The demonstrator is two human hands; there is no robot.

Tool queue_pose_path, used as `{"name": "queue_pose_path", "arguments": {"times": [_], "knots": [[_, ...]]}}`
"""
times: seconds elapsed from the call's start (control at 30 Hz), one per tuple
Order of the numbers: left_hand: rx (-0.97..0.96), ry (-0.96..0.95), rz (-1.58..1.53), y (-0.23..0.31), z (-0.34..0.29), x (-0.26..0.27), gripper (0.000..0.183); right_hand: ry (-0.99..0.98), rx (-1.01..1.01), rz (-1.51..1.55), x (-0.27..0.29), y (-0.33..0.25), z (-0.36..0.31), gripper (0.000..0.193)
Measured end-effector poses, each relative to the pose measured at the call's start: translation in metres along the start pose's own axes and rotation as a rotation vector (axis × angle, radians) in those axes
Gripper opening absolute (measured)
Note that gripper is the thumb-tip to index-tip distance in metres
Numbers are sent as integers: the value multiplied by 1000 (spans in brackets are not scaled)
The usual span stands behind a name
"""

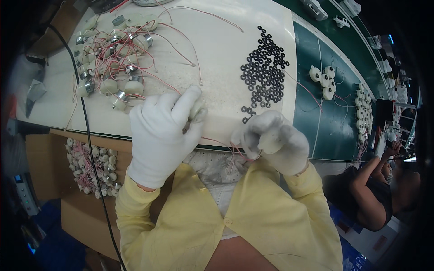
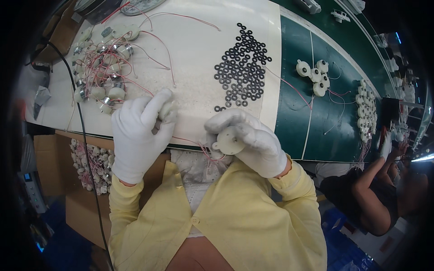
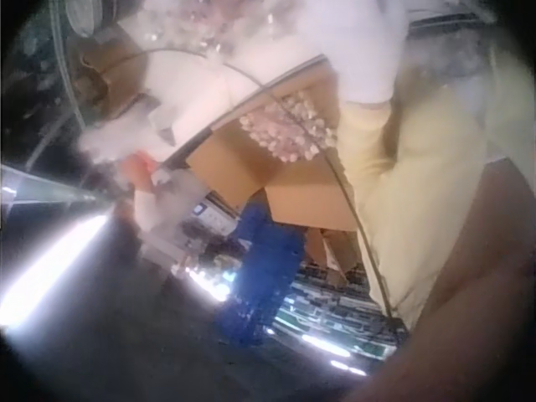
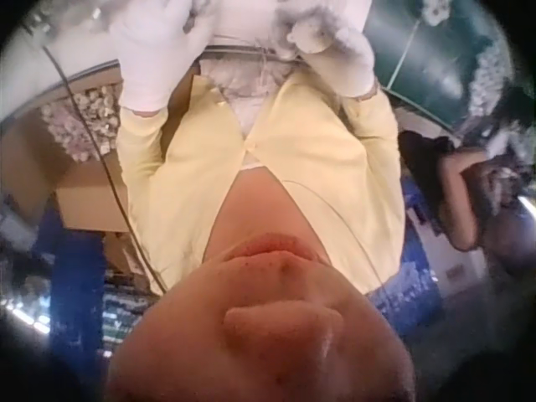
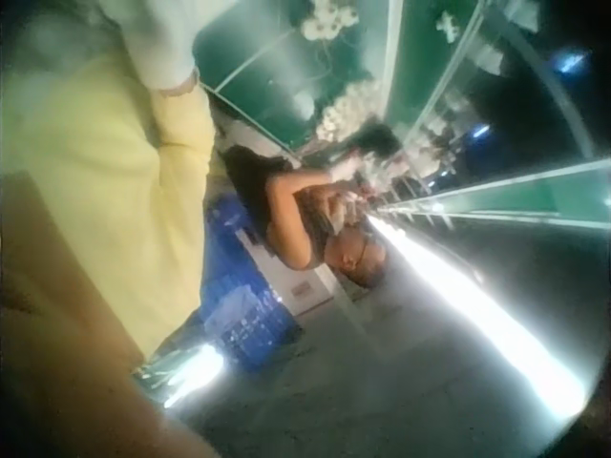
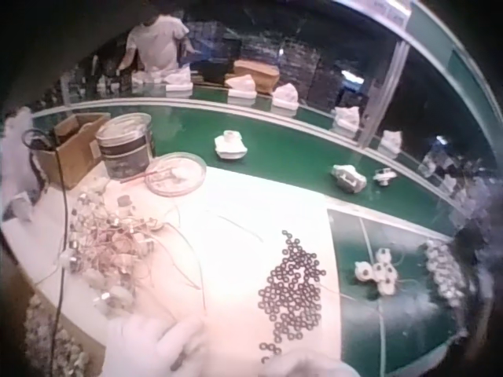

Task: The person applies a white substance to the center of white plastic components using a small brush. They then pick up small black rings and place them onto the components. The person handles the components one at a time, moving them between the work surface and a pile of finished items.

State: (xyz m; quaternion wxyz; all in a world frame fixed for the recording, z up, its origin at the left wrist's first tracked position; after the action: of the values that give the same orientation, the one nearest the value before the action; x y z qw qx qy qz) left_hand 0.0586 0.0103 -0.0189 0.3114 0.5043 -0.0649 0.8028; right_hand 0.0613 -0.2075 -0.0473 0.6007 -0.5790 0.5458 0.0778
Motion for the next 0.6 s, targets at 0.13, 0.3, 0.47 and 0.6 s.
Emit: {"name": "queue_pose_path", "arguments": {"times": [0.13, 0.3, 0.47, 0.6], "knots": [[13, -11, -16, -2, 0, 0, 38, 162, 170, -146, 4, -17, -3, 55], [28, -16, -36, -2, 0, 1, 37, 49, 230, -60, 5, -22, -17, 56], [47, -35, -52, -2, 0, 1, 37, 130, 60, -333, 20, -23, -36, 58], [35, -31, -34, -2, 0, 1, 38, 257, 192, -290, 9, -38, -39, 55]]}}
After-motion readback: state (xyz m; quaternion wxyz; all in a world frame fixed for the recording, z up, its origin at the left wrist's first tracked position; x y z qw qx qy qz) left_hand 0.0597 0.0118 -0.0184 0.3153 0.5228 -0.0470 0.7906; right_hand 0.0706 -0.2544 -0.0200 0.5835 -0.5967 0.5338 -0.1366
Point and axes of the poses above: each hand's wrist, its own z-axis towards the middle knuckle, its own x-axis out of the back of the hand, y = z × x, the point moved 5 cm from there along z, towards the middle knuckle, and after that the axes turned 14 degrees about -x, right-handed, at the moved point
